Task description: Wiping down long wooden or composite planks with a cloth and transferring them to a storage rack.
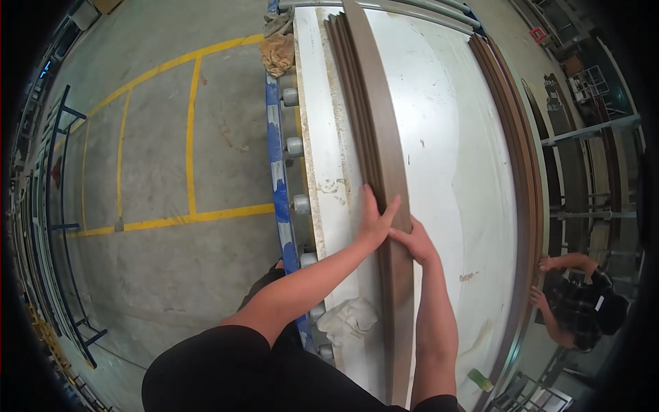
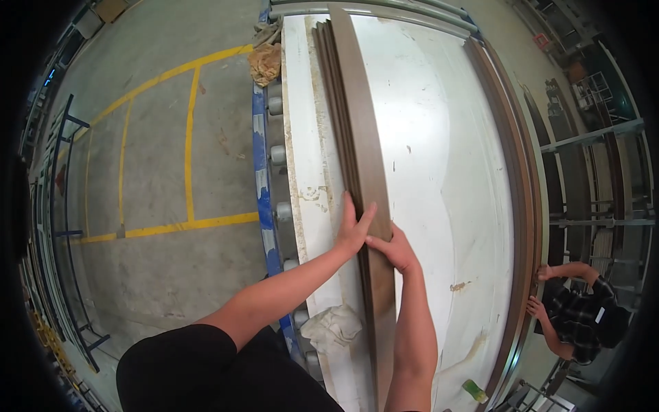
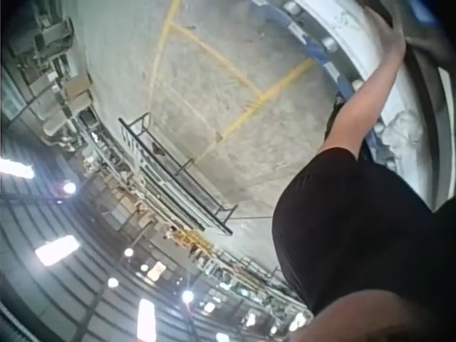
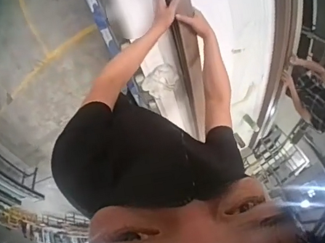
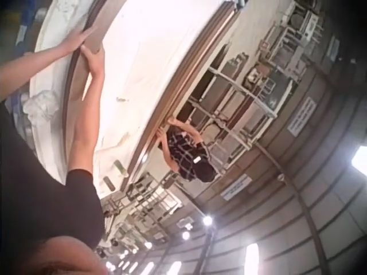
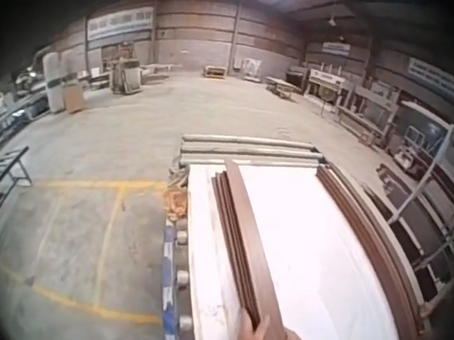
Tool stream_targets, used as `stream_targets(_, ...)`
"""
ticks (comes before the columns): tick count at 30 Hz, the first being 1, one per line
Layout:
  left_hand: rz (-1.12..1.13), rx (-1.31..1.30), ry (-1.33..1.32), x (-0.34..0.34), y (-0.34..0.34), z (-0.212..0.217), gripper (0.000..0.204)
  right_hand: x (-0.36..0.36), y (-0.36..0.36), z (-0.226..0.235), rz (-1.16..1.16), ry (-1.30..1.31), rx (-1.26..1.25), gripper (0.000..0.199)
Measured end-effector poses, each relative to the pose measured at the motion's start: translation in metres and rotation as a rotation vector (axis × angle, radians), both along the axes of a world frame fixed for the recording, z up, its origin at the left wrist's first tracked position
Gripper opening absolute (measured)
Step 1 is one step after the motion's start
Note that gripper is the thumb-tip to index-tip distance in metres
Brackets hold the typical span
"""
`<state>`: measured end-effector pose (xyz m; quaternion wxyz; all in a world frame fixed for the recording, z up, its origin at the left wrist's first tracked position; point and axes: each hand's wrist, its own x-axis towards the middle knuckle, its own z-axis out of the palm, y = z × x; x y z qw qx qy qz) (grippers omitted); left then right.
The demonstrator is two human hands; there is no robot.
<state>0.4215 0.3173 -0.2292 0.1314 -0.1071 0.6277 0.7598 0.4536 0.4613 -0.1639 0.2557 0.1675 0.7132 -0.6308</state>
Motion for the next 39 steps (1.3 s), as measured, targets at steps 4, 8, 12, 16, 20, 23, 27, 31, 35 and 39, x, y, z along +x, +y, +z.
stream_targets(4, 0.020, -0.001, 0.007, 0.010, -0.029, -0.001, 0.110, 0.005, -0.027, 0.002, 0.078, -0.018, 0.038, 0.086)
stream_targets(8, 0.050, 0.208, -0.044, 0.017, -0.074, -0.010, 0.079, 0.010, -0.069, 0.019, 0.251, 0.118, 0.071, 0.095)
stream_targets(12, 0.119, 0.250, -0.157, 0.021, -0.086, 0.007, 0.071, 0.023, -0.072, -0.004, 0.459, 0.224, 0.456, 0.105)
stream_targets(16, 0.164, 0.050, -0.045, 0.023, -0.071, 0.006, 0.074, 0.028, -0.070, -0.004, 0.376, 0.097, 0.256, 0.086)
stream_targets(20, 0.160, 0.064, -0.057, 0.021, -0.071, 0.006, 0.078, 0.038, -0.070, -0.023, 0.339, 0.181, 0.297, 0.079)
stream_targets(23, 0.152, -0.016, -0.069, 0.014, -0.074, 0.011, 0.084, 0.031, -0.074, -0.010, 0.292, 0.185, 0.251, 0.078)
stream_targets(27, 0.150, -0.039, -0.135, 0.010, -0.062, 0.033, 0.096, 0.039, -0.069, -0.017, 0.124, 0.167, 0.160, 0.081)
stream_targets(31, 0.102, -0.035, -0.210, 0.005, -0.066, 0.025, 0.090, 0.101, -0.068, -0.017, -0.158, 0.097, 0.248, 0.072)
stream_targets(35, 0.069, 0.072, -0.231, 0.007, -0.093, 0.023, 0.087, 0.212, -0.066, -0.046, -0.048, 0.223, 0.470, 0.068)
stream_targets(39, 0.026, 0.129, -0.337, 0.016, -0.130, 0.009, 0.079, 0.269, -0.066, -0.037, -0.085, 0.241, 0.780, 0.080)
